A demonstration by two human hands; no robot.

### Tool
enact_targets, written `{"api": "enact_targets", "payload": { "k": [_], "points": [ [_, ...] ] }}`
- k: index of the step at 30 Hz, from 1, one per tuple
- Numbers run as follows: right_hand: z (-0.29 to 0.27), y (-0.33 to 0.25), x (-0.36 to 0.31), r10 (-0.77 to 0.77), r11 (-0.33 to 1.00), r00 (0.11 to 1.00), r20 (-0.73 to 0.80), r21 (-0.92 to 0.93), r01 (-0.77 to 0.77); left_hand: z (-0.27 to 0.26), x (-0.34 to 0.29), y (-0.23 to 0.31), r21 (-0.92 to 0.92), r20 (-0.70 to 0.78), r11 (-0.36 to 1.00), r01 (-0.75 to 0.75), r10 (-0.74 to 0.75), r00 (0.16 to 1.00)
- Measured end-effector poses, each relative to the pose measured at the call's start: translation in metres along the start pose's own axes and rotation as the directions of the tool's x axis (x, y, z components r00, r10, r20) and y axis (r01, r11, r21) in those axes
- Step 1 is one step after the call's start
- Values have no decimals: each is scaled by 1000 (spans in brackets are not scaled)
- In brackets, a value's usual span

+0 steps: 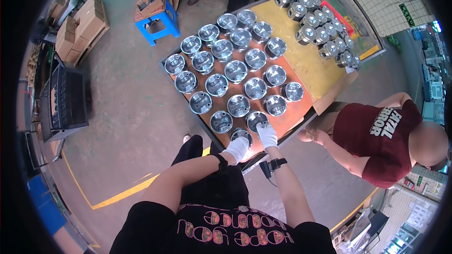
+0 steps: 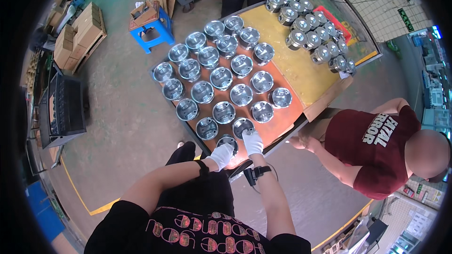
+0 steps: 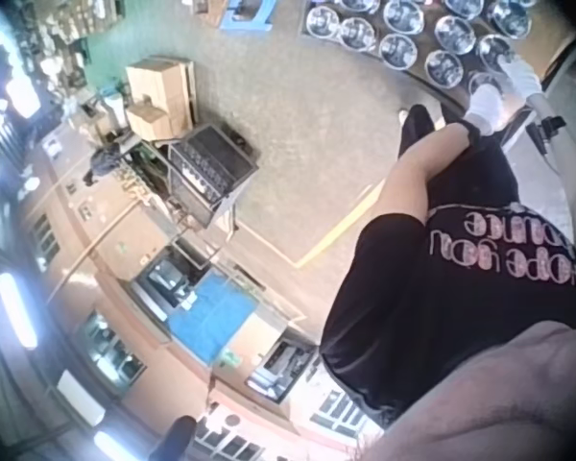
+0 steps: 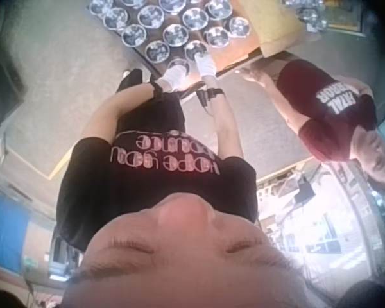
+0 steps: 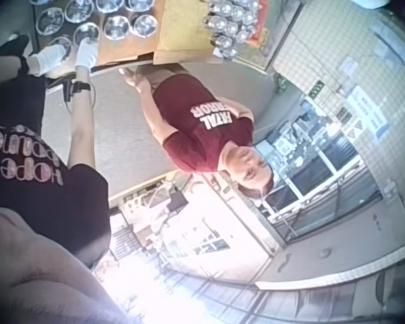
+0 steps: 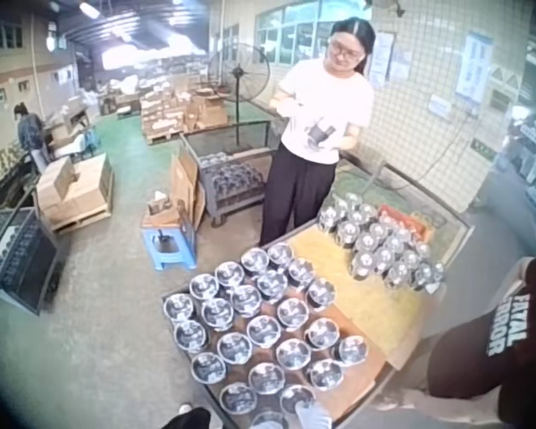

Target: Sorting and transferring metal engine pistons from a table into a large bin.

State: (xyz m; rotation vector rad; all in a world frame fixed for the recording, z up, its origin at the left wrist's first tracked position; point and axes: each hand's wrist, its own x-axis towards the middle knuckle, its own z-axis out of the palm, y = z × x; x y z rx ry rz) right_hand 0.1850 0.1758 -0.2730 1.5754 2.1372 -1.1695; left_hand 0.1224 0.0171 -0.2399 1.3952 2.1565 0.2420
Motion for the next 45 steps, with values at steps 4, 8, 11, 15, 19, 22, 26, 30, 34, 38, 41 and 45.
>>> {"api": "enact_targets", "payload": {
  "k": [4,8,11,15,19,22,26,30,34,38,41,45],
  "points": [
    [-28,-63,-51,-145,851,964,-222,-525,7,-37,-17,-22,75,-184,983,168,-152,971],
    [-31,-114,-73,-618,574,707,-343,-812,108,-54,-15,-53,84,-365,954,287,-239,900],
    [-3,-123,-49,-808,367,583,86,-701,612,-28,-9,-86,-28,-148,960,280,-281,948],
    [24,-115,-26,-783,238,593,187,-791,564,-32,-7,-80,-3,-174,985,174,-172,970],
    [27,-99,-6,-847,128,489,207,-815,565,-44,-3,-71,-200,-99,919,339,-363,926],
    [21,-116,-23,-840,127,480,254,-768,627,-47,-8,-86,-256,-87,928,271,-301,950],
    [13,-136,-59,-792,438,585,175,-505,744,-53,-35,-111,-216,-132,976,20,-50,990],
    [9,-110,-115,-794,607,583,-172,-171,776,-118,-103,-132,-367,126,904,218,-184,975],
    [34,-75,-166,-571,821,821,-5,6,571,-59,-191,-243,-310,345,587,748,-664,664],
    [75,-118,-195,-338,940,909,244,134,314,21,-343,-383,61,406,657,751,-704,583],
    [120,-147,-169,-314,949,924,218,97,299,29,-364,-432,163,571,763,626,-590,571],
    [167,-252,-172,-465,885,870,162,79,459,23,-397,-492,102,518,768,633,-584,625]
  ]
}}
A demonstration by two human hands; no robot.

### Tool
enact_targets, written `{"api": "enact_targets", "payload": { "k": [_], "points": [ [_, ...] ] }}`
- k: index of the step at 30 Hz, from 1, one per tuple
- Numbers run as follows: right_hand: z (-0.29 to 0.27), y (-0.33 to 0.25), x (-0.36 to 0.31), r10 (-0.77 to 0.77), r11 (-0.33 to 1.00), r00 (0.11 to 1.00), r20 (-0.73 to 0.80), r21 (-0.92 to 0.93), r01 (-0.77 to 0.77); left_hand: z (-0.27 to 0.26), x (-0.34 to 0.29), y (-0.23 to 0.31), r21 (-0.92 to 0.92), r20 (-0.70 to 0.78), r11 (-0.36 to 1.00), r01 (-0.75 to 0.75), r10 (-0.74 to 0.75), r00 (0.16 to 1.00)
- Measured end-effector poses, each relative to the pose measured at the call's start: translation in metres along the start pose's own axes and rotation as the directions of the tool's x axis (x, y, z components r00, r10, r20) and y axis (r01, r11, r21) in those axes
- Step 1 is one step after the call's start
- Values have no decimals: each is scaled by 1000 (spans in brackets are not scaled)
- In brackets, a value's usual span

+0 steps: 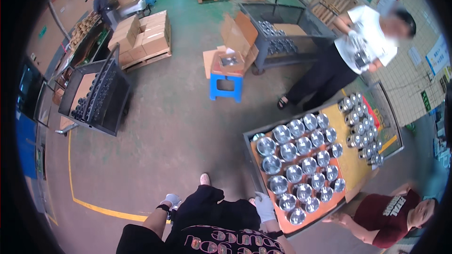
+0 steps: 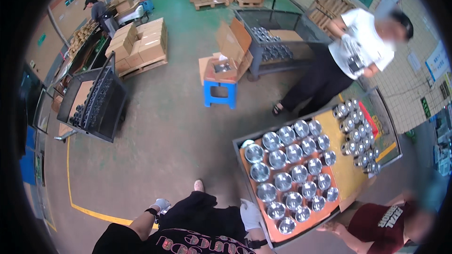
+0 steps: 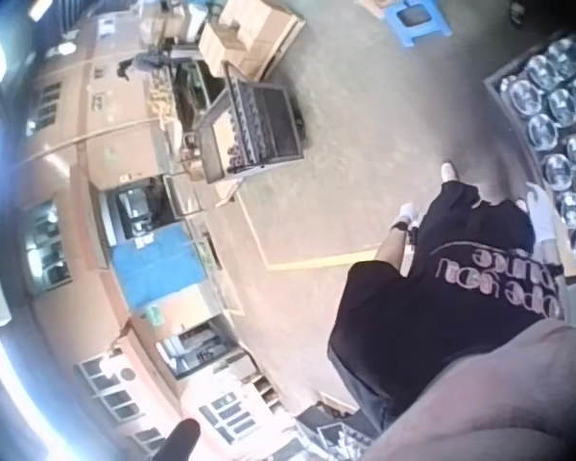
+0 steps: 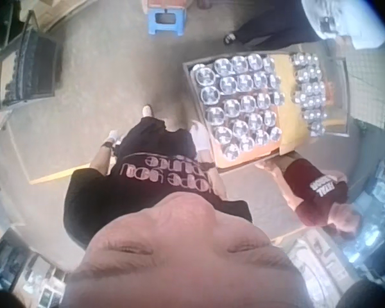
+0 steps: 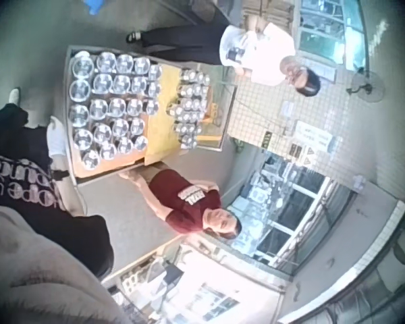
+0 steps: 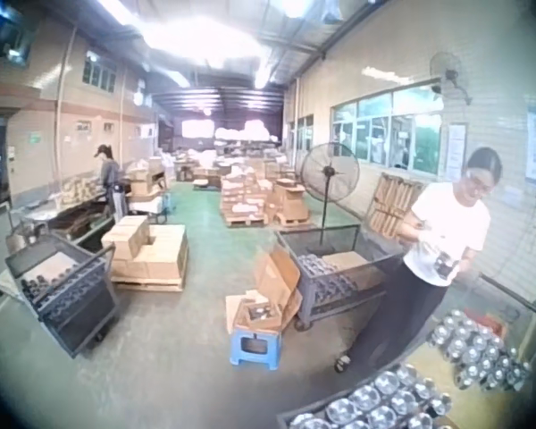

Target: Sorting and transferring metal engine pistons from a table into a large bin.

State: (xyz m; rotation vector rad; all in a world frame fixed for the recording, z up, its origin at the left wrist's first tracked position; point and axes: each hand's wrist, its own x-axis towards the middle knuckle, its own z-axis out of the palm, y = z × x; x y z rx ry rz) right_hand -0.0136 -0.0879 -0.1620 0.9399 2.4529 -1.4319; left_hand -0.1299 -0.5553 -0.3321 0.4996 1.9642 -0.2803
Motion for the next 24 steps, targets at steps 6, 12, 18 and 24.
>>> {"api": "enact_targets", "payload": {
  "k": [6,12,18,24],
  "points": [
    [70,-160,102,-335,918,942,-1,-223,327,-112,24,-93,-122,-254,991,51,-81,964],
    [122,-264,249,-462,852,885,-62,-308,424,-167,54,-146,5,-384,1000,-11,12,923],
    [173,-334,453,-385,873,908,-166,-385,300,-135,76,-172,-302,-220,953,-21,-49,974],
    [222,-386,658,-286,809,958,-24,-542,228,-170,23,-194,-662,-82,713,232,-376,923]
  ]
}}
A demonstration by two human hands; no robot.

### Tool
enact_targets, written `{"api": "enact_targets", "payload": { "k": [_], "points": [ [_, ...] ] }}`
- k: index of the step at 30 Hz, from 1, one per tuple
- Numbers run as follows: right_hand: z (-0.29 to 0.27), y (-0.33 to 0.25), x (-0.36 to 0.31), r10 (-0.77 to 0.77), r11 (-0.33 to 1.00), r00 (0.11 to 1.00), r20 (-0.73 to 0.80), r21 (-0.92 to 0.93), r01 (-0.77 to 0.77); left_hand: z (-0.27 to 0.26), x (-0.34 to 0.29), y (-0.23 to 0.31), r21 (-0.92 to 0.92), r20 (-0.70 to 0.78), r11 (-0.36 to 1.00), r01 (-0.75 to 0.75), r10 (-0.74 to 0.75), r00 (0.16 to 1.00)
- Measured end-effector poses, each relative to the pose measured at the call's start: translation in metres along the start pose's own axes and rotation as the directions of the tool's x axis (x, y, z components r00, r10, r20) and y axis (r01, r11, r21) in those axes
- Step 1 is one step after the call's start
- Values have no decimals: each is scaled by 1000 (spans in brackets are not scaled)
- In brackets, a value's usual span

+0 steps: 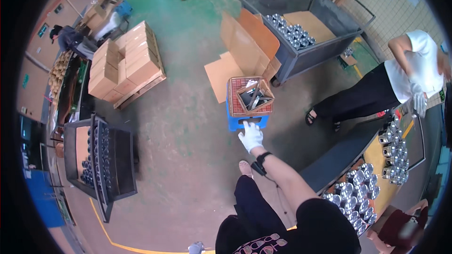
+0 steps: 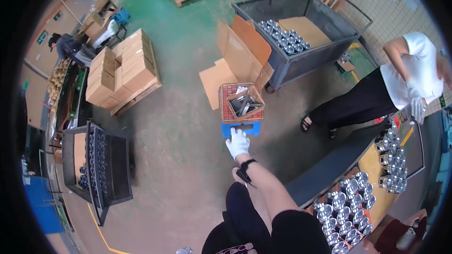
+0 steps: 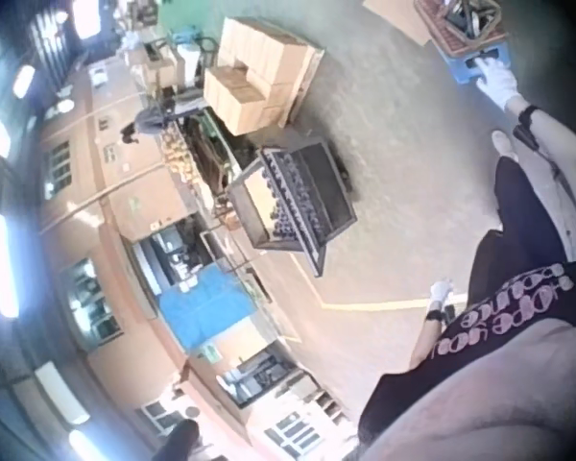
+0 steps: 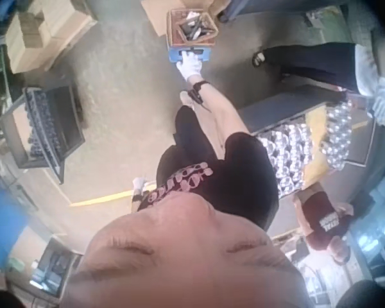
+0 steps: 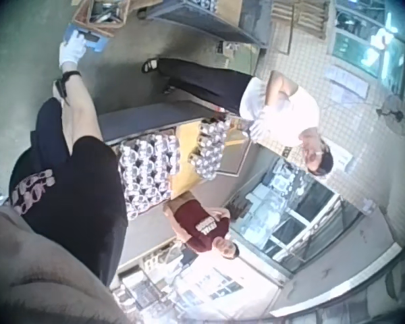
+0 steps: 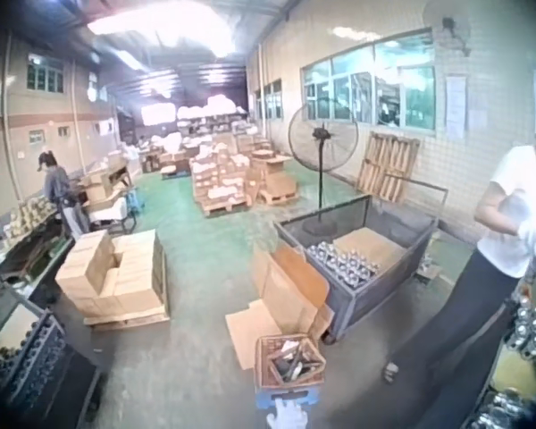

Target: Sorting and transferring metal engine pistons from a table into a large bin.

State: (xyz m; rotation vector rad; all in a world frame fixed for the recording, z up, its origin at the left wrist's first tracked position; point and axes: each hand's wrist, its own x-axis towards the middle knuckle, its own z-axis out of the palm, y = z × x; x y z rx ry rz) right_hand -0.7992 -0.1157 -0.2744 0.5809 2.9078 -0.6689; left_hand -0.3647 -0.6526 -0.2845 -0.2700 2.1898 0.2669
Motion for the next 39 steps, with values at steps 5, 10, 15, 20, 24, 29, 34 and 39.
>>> {"api": "enact_targets", "payload": {
  "k": [5,10,15,20,24,29,34,39],
  "points": [
    [72,6,138,-340,849,939,58,-410,333,-104,-4,93,22,-30,979,201,-200,979],
    [100,-8,194,-339,703,924,176,-605,373,-129,13,155,-557,-220,829,43,-197,955],
    [24,-21,172,-493,778,867,-71,-481,403,-90,52,99,-655,55,753,57,-28,998],
    [-166,-28,38,-360,928,793,-492,-276,250,-139,96,115,-140,-85,971,-192,182,980],
    [-237,-8,-130,142,725,601,-786,497,478,-169,156,110,652,-81,515,-557,777,624],
    [-267,66,-361,-74,907,460,-885,-251,-337,-180,190,126,110,-137,808,-578,588,797],
    [-284,103,-505,357,717,262,-896,84,-692,-150,191,104,-167,131,944,-285,308,942],
    [-256,137,-542,341,825,317,-885,120,-552,-114,201,34,-18,301,932,-362,350,887]
  ]
}}
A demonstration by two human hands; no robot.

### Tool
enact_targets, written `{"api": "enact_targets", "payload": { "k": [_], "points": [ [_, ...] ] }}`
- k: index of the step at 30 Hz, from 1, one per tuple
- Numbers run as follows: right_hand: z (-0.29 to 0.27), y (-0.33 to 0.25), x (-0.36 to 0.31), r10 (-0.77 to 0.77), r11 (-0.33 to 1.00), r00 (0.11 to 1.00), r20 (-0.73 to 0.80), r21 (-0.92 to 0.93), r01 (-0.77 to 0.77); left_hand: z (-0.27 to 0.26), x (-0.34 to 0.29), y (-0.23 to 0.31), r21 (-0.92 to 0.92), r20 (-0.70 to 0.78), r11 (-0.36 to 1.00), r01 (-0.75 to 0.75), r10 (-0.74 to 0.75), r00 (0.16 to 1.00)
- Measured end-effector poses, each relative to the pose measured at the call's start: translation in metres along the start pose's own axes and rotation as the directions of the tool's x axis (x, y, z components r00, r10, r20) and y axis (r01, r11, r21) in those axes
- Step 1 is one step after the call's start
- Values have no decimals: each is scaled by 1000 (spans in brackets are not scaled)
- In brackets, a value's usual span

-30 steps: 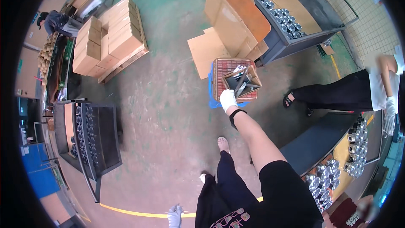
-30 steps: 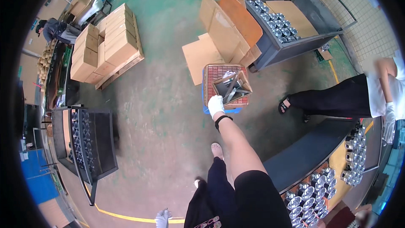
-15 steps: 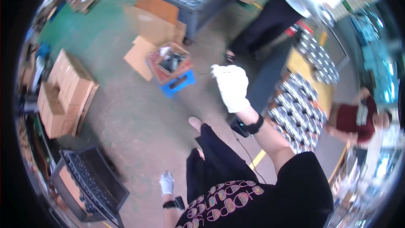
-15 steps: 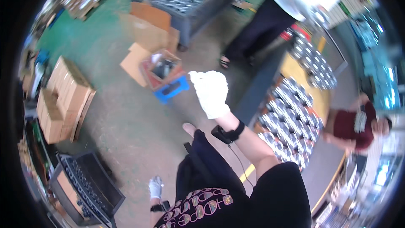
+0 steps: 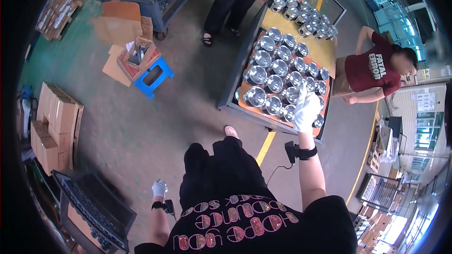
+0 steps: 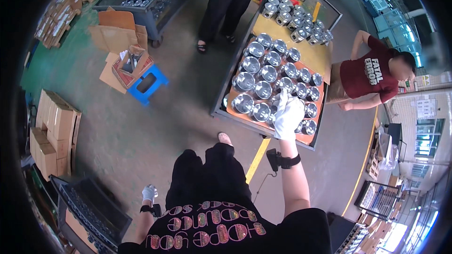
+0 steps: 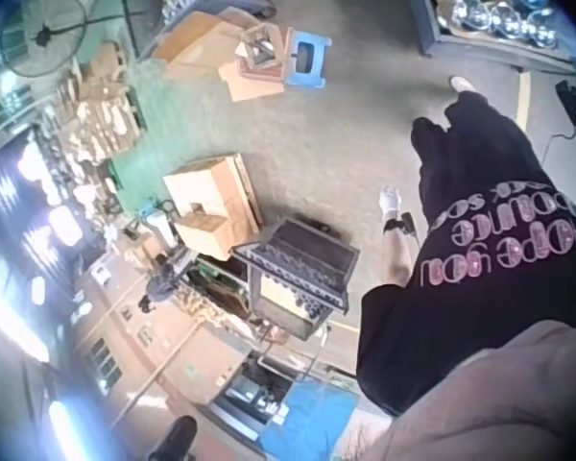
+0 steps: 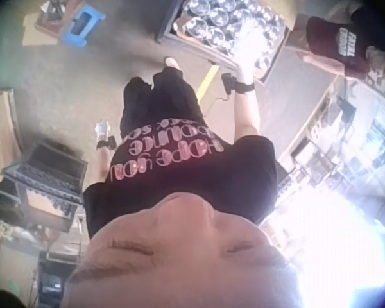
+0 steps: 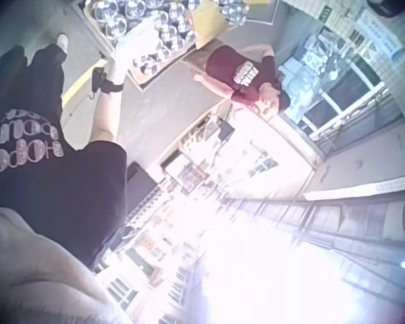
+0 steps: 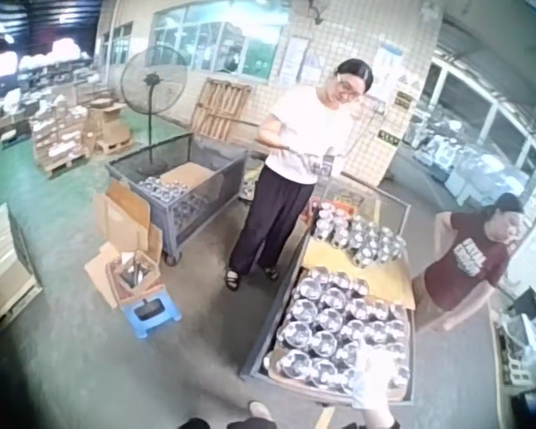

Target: Sorting and transferring metal engine pistons from a table into a large bin.

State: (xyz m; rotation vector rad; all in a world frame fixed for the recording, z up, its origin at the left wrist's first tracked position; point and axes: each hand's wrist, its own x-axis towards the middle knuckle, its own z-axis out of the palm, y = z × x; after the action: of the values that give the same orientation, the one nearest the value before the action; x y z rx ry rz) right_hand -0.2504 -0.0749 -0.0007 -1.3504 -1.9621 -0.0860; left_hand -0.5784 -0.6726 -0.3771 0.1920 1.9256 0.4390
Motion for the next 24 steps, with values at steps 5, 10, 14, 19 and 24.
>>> {"api": "enact_targets", "payload": {
  "k": [5,10,14,19,24],
  "points": [
    [28,65,-11,-109,982,993,47,-147,115,65,-11,36,-602,-29,775,194,-264,964],
    [51,91,-3,-157,987,975,160,44,152,138,-30,88,-601,-56,783,160,-241,969],
    [59,103,5,-302,953,946,117,63,296,194,-52,134,-488,-143,872,-45,-29,989],
    [62,102,15,-468,881,871,145,146,449,244,-89,140,-458,-275,885,-84,-52,960],
    [71,105,13,-494,867,847,196,184,463,273,-126,127,-602,-141,791,109,-239,961]
  ]
}}
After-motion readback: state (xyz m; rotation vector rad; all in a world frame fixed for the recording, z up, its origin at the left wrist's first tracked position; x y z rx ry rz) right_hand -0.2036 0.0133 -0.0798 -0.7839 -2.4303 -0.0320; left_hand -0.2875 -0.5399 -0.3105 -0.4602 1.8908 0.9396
